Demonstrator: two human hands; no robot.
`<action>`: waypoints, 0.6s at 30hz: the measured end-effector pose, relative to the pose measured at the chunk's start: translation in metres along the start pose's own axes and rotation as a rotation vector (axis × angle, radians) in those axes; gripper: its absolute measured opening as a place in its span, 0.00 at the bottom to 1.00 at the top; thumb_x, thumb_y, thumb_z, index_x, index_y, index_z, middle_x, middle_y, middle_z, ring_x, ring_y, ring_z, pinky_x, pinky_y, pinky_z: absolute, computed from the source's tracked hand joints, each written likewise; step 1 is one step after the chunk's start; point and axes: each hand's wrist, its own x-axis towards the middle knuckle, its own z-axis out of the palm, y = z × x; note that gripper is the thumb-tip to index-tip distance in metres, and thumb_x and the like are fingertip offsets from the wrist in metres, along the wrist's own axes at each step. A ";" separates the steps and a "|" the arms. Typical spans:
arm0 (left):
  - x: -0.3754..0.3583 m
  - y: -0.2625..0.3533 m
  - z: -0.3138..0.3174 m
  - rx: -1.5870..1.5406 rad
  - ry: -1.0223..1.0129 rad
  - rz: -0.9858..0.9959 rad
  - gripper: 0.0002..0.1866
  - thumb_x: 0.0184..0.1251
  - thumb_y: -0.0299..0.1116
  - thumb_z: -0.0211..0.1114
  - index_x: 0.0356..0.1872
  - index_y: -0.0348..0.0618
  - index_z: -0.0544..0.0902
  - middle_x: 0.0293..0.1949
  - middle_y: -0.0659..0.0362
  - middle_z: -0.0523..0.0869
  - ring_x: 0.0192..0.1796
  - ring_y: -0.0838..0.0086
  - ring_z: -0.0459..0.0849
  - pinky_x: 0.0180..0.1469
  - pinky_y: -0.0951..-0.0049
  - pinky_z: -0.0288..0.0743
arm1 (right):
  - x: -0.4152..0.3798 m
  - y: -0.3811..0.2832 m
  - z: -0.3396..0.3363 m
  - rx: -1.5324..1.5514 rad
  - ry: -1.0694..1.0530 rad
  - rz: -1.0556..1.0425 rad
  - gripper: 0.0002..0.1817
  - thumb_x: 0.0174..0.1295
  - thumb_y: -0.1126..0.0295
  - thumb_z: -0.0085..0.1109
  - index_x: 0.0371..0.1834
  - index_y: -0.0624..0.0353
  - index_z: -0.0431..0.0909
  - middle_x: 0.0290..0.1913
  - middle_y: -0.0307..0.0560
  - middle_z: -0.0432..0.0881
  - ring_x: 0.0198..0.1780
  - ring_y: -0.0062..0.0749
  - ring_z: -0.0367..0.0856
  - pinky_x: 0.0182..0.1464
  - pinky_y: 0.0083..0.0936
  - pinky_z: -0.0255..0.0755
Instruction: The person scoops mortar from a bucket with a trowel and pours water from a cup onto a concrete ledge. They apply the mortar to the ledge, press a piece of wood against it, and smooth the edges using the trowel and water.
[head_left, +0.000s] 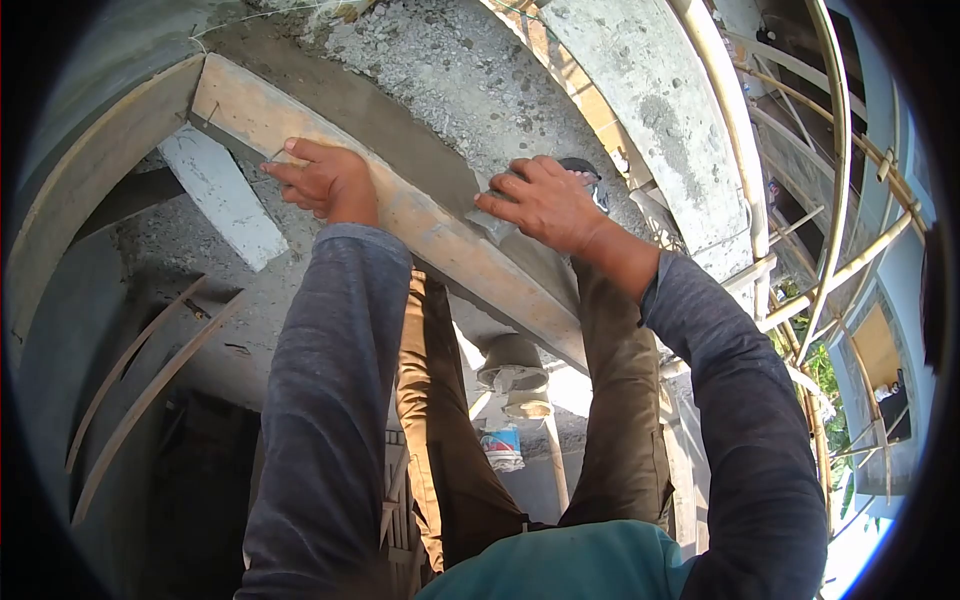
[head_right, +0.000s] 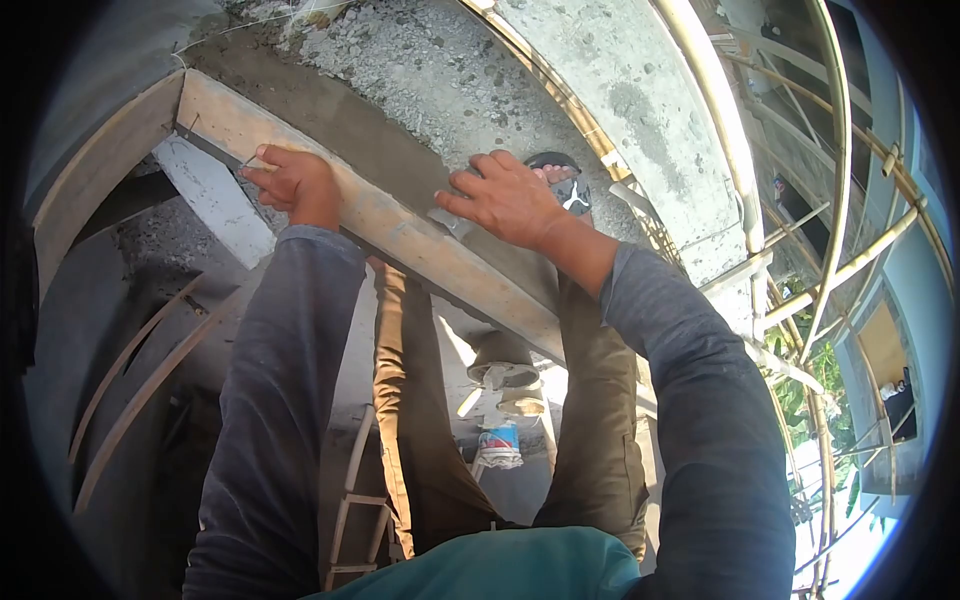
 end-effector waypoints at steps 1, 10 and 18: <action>0.000 0.001 -0.001 0.007 -0.004 -0.006 0.39 0.75 0.63 0.37 0.79 0.50 0.57 0.59 0.40 0.72 0.60 0.44 0.78 0.62 0.42 0.69 | -0.012 -0.002 0.000 0.032 -0.037 -0.019 0.29 0.51 0.71 0.64 0.61 0.41 0.76 0.52 0.37 0.79 0.54 0.36 0.76 0.56 0.35 0.69; 0.000 0.001 0.000 0.012 0.006 -0.009 0.39 0.75 0.63 0.39 0.79 0.51 0.57 0.59 0.40 0.73 0.59 0.44 0.78 0.61 0.43 0.70 | -0.080 0.012 0.004 0.376 -0.187 0.289 0.41 0.39 0.71 0.75 0.65 0.47 0.75 0.60 0.42 0.77 0.62 0.44 0.73 0.64 0.38 0.68; 0.000 0.000 0.004 -0.060 0.081 -0.015 0.38 0.72 0.64 0.45 0.74 0.49 0.67 0.55 0.38 0.75 0.59 0.42 0.77 0.60 0.44 0.70 | -0.019 0.039 -0.021 0.021 0.071 0.308 0.37 0.46 0.68 0.72 0.65 0.38 0.74 0.56 0.37 0.77 0.56 0.38 0.75 0.60 0.38 0.68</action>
